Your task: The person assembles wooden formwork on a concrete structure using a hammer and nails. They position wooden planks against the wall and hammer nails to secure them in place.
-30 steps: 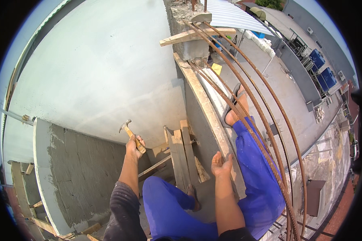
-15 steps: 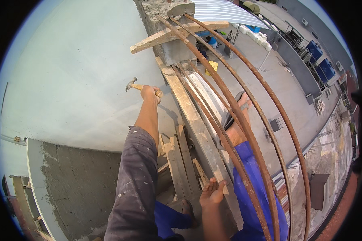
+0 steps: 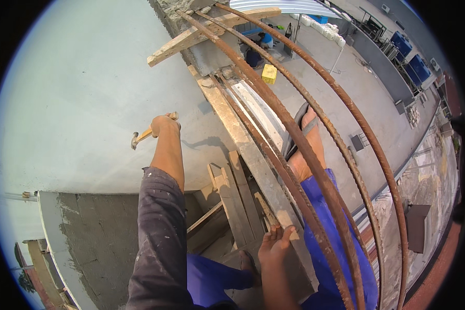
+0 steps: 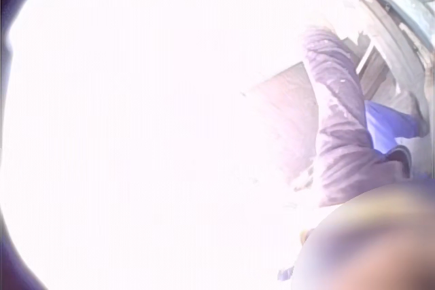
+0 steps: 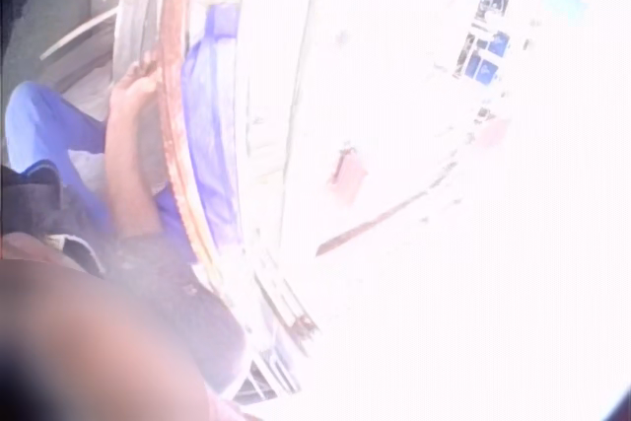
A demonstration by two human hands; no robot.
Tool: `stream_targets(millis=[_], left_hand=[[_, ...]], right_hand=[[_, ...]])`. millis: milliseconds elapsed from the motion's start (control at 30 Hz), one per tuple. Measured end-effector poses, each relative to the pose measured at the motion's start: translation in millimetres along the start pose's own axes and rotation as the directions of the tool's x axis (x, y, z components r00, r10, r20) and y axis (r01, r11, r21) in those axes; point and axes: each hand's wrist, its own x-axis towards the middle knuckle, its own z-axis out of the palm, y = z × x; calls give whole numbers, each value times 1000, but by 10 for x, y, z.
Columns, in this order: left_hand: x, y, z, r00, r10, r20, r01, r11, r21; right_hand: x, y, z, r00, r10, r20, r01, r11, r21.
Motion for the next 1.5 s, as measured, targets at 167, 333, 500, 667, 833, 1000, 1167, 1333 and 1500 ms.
stream_targets(millis=[167, 333, 500, 667, 833, 1000, 1167, 1333, 1500], left_hand=[[-89, -888, 287, 679, -302, 669, -134, 845, 517], [424, 278, -90, 795, -31, 605, 9, 999, 39], [318, 705, -79, 994, 81, 73, -70, 987, -144], [-118, -655, 358, 635, -437, 637, 238, 895, 377], [-188, -323, 306, 716, -360, 598, 100, 901, 422], [-14, 462, 28, 976, 208, 70, -212, 976, 50], [-143, -593, 248, 816, -345, 463, 132, 892, 433], [-5, -501, 79, 685, -425, 591, 5, 815, 580], [462, 764, -168, 868, -57, 493, -32, 985, 170]], right_hand=[[36, -6, -14, 997, -9, 81, 9, 1000, -4], [32, 25, -24, 999, -30, -34, 29, 999, -19], [32, 55, -19, 999, -35, -38, 35, 999, -17], [38, 33, -47, 1000, -24, 1, 24, 1000, 6], [21, 23, -63, 1000, -8, -10, 8, 1000, 10], [38, 56, -44, 999, -6, -33, 5, 999, -34], [62, 50, -17, 1000, -24, -7, 24, 1000, -1], [44, 23, -4, 1000, -31, 2, 31, 999, -35], [26, 48, 6, 998, -58, -16, 56, 995, -78]])
